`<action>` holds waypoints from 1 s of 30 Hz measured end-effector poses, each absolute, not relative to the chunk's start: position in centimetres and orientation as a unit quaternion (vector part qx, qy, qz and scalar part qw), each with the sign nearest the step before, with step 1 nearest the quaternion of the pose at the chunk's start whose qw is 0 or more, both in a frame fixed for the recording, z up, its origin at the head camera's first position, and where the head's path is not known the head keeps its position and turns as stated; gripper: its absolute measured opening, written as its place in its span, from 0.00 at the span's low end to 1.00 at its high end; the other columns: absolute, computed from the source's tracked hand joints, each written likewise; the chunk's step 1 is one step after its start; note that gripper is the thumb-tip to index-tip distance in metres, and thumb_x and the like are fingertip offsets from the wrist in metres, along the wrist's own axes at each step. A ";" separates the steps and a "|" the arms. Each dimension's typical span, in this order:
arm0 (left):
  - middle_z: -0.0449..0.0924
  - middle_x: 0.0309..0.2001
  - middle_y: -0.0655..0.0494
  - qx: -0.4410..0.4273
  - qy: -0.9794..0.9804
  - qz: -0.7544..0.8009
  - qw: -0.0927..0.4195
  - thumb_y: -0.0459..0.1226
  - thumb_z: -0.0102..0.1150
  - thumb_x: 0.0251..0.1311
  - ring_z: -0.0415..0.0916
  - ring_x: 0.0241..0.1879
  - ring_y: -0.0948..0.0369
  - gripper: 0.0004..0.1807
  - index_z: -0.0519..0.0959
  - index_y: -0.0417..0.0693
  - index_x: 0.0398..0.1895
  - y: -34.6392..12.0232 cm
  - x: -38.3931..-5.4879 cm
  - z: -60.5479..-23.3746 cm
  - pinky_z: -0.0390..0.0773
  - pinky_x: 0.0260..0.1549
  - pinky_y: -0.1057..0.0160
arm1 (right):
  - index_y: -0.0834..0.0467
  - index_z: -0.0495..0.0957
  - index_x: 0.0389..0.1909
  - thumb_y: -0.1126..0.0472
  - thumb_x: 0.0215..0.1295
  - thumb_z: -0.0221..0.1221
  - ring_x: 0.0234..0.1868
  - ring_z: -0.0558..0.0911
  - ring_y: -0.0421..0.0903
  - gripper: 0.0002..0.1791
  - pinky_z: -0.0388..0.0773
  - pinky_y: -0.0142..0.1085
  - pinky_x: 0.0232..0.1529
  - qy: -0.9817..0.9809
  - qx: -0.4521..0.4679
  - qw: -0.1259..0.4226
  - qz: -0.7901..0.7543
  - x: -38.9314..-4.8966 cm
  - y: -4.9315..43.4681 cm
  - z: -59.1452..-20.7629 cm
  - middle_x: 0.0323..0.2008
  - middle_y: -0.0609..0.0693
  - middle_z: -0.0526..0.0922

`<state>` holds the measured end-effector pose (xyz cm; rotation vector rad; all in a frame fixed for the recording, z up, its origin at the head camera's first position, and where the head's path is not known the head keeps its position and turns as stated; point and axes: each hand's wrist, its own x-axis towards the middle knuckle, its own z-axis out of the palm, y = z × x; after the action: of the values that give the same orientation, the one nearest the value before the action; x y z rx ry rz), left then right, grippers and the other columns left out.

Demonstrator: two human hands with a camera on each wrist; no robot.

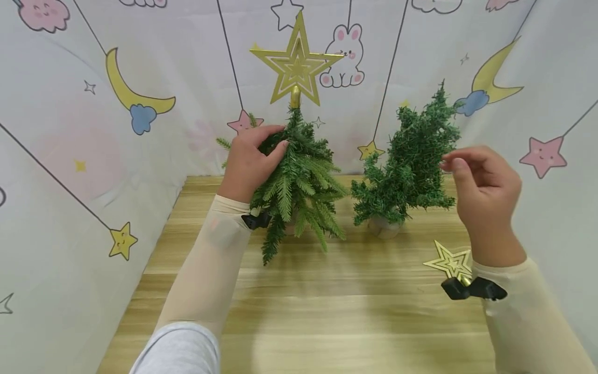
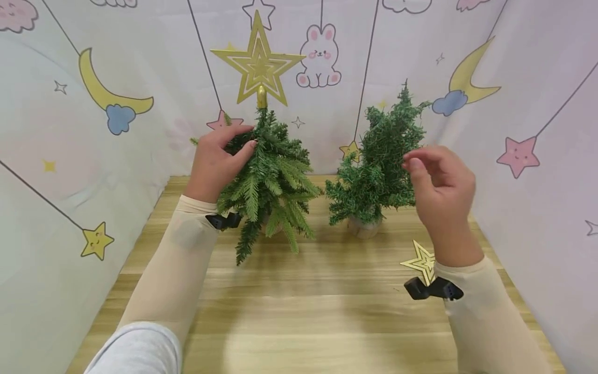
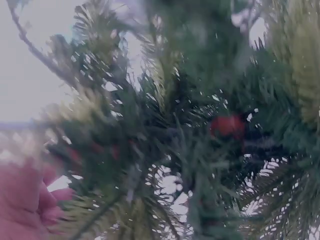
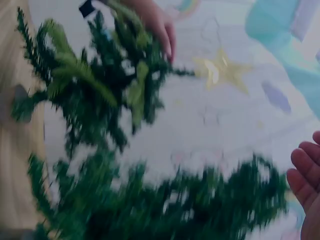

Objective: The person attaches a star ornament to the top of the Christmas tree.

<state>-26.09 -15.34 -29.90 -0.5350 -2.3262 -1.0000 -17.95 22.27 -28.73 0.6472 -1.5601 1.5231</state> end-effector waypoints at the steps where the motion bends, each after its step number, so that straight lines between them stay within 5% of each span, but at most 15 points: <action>1: 0.84 0.60 0.56 -0.202 -0.862 -0.371 0.280 0.46 0.64 0.72 0.77 0.64 0.59 0.20 0.84 0.52 0.63 -15.3 -25.7 -30.0 0.73 0.66 0.56 | 0.84 0.79 0.35 0.77 0.67 0.59 0.32 0.86 0.43 0.09 0.82 0.27 0.38 -0.618 0.232 0.427 0.618 -17.8 23.3 -29.6 0.32 0.54 0.88; 6: 0.84 0.60 0.51 -0.233 -0.841 -0.363 0.326 0.43 0.64 0.71 0.78 0.63 0.55 0.19 0.85 0.47 0.61 -14.5 -23.8 -30.3 0.72 0.67 0.54 | 0.75 0.82 0.42 0.65 0.74 0.61 0.36 0.83 0.37 0.13 0.77 0.26 0.43 -0.748 0.013 0.403 0.527 -17.9 30.3 -36.4 0.36 0.46 0.86; 9: 0.84 0.59 0.48 -0.257 -0.829 -0.352 0.350 0.42 0.65 0.69 0.78 0.63 0.53 0.18 0.86 0.45 0.59 -13.4 -22.5 -30.4 0.71 0.67 0.51 | 0.68 0.80 0.58 0.49 0.78 0.55 0.50 0.81 0.47 0.26 0.77 0.37 0.47 -0.868 -0.107 0.256 0.413 -17.6 34.5 -40.7 0.52 0.54 0.83; 12: 0.85 0.57 0.47 -0.284 -0.815 -0.343 0.370 0.40 0.67 0.67 0.79 0.61 0.52 0.17 0.87 0.45 0.56 -11.7 -21.3 -30.3 0.73 0.65 0.49 | 0.70 0.67 0.72 0.35 0.78 0.47 0.62 0.71 0.71 0.43 0.75 0.61 0.53 -0.939 -0.149 0.065 0.304 -17.0 37.9 -44.4 0.67 0.74 0.69; 14: 0.86 0.56 0.47 -0.304 -0.806 -0.341 0.376 0.39 0.68 0.66 0.80 0.60 0.52 0.16 0.88 0.45 0.54 -10.3 -20.7 -30.2 0.73 0.64 0.48 | 0.75 0.57 0.75 0.29 0.75 0.44 0.64 0.62 0.82 0.53 0.67 0.73 0.56 -0.953 -0.154 -0.031 0.261 -16.6 39.6 -46.5 0.68 0.83 0.59; 17: 0.86 0.55 0.49 -0.331 -0.800 -0.342 0.365 0.39 0.68 0.65 0.80 0.59 0.53 0.15 0.88 0.47 0.54 -8.0 -20.2 -29.9 0.74 0.63 0.48 | 0.79 0.51 0.75 0.22 0.70 0.45 0.65 0.55 0.86 0.64 0.60 0.75 0.61 -0.950 -0.165 -0.121 0.236 -16.0 40.8 -48.4 0.67 0.88 0.52; 22: 0.85 0.57 0.53 -0.350 -0.804 -0.361 0.317 0.40 0.67 0.67 0.79 0.59 0.56 0.17 0.86 0.49 0.58 -4.7 -20.8 -29.1 0.73 0.63 0.57 | 0.84 0.51 0.72 0.18 0.60 0.54 0.65 0.56 0.86 0.72 0.61 0.73 0.63 -0.944 -0.169 -0.152 0.240 -15.4 40.7 -49.4 0.64 0.90 0.54; 30: 0.80 0.64 0.58 -0.319 -0.842 -0.380 0.210 0.45 0.64 0.71 0.77 0.61 0.65 0.24 0.79 0.53 0.69 -0.8 -22.9 -26.7 0.73 0.59 0.69 | 0.80 0.62 0.64 0.30 0.62 0.66 0.50 0.76 0.70 0.57 0.75 0.60 0.49 -0.939 -0.166 -0.139 0.268 -15.2 39.8 -49.5 0.57 0.79 0.72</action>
<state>-22.87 -0.82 -26.71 -0.8860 -2.3426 -1.0577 -15.17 39.85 -49.52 -0.5741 -3.2429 0.9241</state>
